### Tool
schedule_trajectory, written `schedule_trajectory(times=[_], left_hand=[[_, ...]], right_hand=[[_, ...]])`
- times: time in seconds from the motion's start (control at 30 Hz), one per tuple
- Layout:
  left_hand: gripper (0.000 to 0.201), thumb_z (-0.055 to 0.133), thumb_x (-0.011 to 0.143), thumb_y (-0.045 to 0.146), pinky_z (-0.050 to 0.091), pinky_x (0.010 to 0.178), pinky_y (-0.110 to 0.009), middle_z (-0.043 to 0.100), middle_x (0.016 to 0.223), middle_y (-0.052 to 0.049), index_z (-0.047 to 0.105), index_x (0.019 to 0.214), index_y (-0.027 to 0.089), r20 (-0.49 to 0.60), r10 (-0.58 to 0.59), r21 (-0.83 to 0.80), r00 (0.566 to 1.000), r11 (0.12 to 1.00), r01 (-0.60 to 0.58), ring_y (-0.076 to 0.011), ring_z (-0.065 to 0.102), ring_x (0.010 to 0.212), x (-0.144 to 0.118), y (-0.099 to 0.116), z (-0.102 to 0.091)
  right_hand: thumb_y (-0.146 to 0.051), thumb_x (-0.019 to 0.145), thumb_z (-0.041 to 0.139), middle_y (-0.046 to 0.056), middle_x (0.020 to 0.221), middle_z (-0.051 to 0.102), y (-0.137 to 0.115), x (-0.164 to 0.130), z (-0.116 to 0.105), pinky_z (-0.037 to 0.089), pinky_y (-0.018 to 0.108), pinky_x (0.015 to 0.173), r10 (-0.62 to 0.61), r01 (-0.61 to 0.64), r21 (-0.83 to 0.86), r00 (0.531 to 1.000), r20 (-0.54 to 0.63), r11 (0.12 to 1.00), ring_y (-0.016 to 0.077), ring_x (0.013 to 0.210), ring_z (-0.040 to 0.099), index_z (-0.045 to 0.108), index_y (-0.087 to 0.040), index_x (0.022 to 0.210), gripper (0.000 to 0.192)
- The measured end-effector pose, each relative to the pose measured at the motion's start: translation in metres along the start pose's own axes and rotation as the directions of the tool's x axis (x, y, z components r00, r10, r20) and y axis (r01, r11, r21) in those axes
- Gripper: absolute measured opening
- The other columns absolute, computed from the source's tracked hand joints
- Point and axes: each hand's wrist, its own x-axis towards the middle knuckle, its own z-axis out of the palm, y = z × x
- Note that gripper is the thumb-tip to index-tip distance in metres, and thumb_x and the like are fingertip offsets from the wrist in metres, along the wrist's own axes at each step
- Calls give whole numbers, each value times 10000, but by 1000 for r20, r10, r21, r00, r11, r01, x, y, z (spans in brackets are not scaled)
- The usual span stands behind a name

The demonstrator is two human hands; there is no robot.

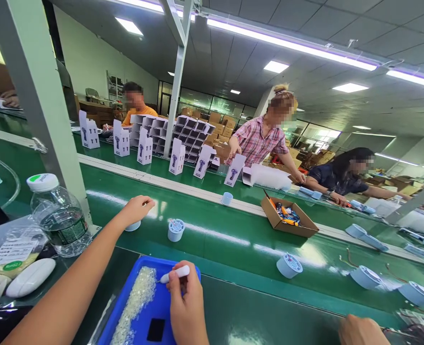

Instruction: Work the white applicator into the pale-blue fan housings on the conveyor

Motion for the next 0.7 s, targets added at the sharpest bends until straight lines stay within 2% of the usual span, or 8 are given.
schedule_trajectory(times=[0.13, 0.23, 0.33, 0.43, 0.5, 0.57, 0.7], left_hand=[[276, 534, 678, 436, 363, 872, -456, 541, 1135, -118, 631, 840, 235, 57, -182, 159, 982, 972, 171, -354, 410, 1143, -5, -7, 0], [395, 639, 547, 396, 380, 836, -469, 501, 1165, -145, 621, 907, 233, 126, -269, 185, 955, 952, 244, -397, 408, 1130, -8, -16, 4], [437, 664, 485, 300, 407, 801, -417, 528, 1111, -134, 612, 913, 229, 162, -274, 156, 948, 956, 250, -376, 470, 1062, -8, -22, 7], [421, 650, 507, 292, 417, 786, -357, 566, 1048, -107, 598, 919, 222, 167, -219, 113, 961, 973, 202, -312, 529, 984, -6, -22, 6], [431, 638, 550, 345, 430, 743, -305, 596, 986, -81, 578, 957, 215, 181, -153, 34, 971, 988, 150, -255, 569, 891, -6, -19, 3], [467, 624, 588, 422, 439, 664, -274, 608, 940, -60, 551, 999, 212, 188, -103, -113, 977, 986, 126, -215, 586, 791, -6, -14, -1], [534, 635, 613, 527, 451, 593, -280, 586, 959, -65, 505, 1030, 220, 172, -103, -381, 980, 910, 163, -190, 584, 715, -7, -4, -7]], right_hand=[[-391, 891, 457, -13, 661, 553, -7, 1, -6, 431, 232, 571, -15, 15, -102, 1000, -3, 995, 140, 590, 518, 503, -210, 824, 199], [-369, 871, 492, -40, 602, 463, -11, 4, -18, 369, 217, 521, -123, 86, -285, 986, -112, 955, 118, 536, 429, 464, -213, 703, 231], [-355, 869, 494, -48, 596, 416, -10, 7, -31, 337, 218, 512, -186, 94, -360, 956, -229, 928, 114, 531, 388, 430, -218, 673, 248], [-351, 873, 490, -51, 591, 404, -7, 9, -39, 325, 221, 506, -162, 73, -342, 957, -240, 937, 115, 530, 380, 419, -221, 677, 246], [-356, 875, 484, -55, 589, 394, -5, 10, -39, 317, 221, 505, -148, 59, -353, 962, -230, 934, 114, 528, 367, 421, -220, 681, 245], [-365, 873, 484, -60, 590, 376, -5, 11, -38, 311, 219, 505, -140, 47, -373, 964, -226, 927, 111, 527, 351, 427, -218, 683, 247], [-373, 868, 490, -64, 587, 367, -4, 11, -36, 312, 215, 497, -136, 45, -369, 965, -223, 928, 107, 522, 350, 437, -214, 684, 249]])
